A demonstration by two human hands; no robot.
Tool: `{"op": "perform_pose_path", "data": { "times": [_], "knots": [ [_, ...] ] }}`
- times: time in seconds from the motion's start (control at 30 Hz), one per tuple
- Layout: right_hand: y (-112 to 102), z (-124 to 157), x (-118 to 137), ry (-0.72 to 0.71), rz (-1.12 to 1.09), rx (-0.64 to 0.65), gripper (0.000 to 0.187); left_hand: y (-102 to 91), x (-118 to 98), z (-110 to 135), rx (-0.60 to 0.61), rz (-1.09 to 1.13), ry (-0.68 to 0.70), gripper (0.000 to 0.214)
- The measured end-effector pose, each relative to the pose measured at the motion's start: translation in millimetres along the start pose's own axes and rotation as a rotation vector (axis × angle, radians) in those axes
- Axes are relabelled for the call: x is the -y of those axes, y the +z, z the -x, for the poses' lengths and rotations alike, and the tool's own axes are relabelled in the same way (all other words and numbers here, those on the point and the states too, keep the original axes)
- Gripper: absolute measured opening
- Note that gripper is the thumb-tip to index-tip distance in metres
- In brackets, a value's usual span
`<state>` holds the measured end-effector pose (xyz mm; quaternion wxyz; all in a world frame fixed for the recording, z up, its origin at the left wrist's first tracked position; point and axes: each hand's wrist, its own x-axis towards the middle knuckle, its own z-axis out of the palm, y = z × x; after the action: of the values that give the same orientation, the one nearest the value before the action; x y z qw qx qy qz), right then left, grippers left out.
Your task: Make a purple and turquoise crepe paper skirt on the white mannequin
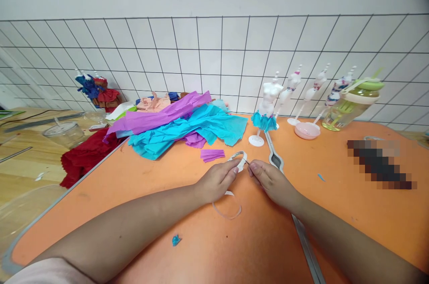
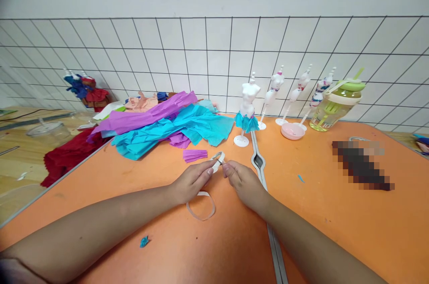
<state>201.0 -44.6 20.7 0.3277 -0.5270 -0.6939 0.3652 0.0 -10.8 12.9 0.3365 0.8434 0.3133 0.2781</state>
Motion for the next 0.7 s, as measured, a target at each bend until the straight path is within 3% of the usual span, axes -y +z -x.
{"op": "perform_pose_path", "data": {
  "times": [0.1, 0.17, 0.4, 0.53, 0.7],
  "knots": [
    [-11.5, -3.2, -8.1, 0.000, 0.131, -0.144, 0.045, 0.9, 3.1, 0.2, -0.015, 0.028, -0.024, 0.050],
    [-21.2, -6.3, -15.6, 0.003, 0.292, -0.171, 0.043, 1.1, 4.6, 0.3, -0.067, 0.060, -0.034, 0.054],
    [-28.7, -11.6, -20.8, 0.135, 0.713, -0.047, 0.038, 1.7, 7.1, 1.8, -0.184, 0.149, 0.024, 0.057],
    [-21.5, -10.2, -19.3, 0.047, 0.760, 0.029, 0.032, 1.3, 8.8, 2.3, -0.301, 0.206, 0.076, 0.061],
    [-17.3, -10.0, -28.8, -0.076, 0.798, 0.039, 0.028, -0.1, 9.8, 2.8, -0.348, 0.268, 0.116, 0.058]
  ]
}}
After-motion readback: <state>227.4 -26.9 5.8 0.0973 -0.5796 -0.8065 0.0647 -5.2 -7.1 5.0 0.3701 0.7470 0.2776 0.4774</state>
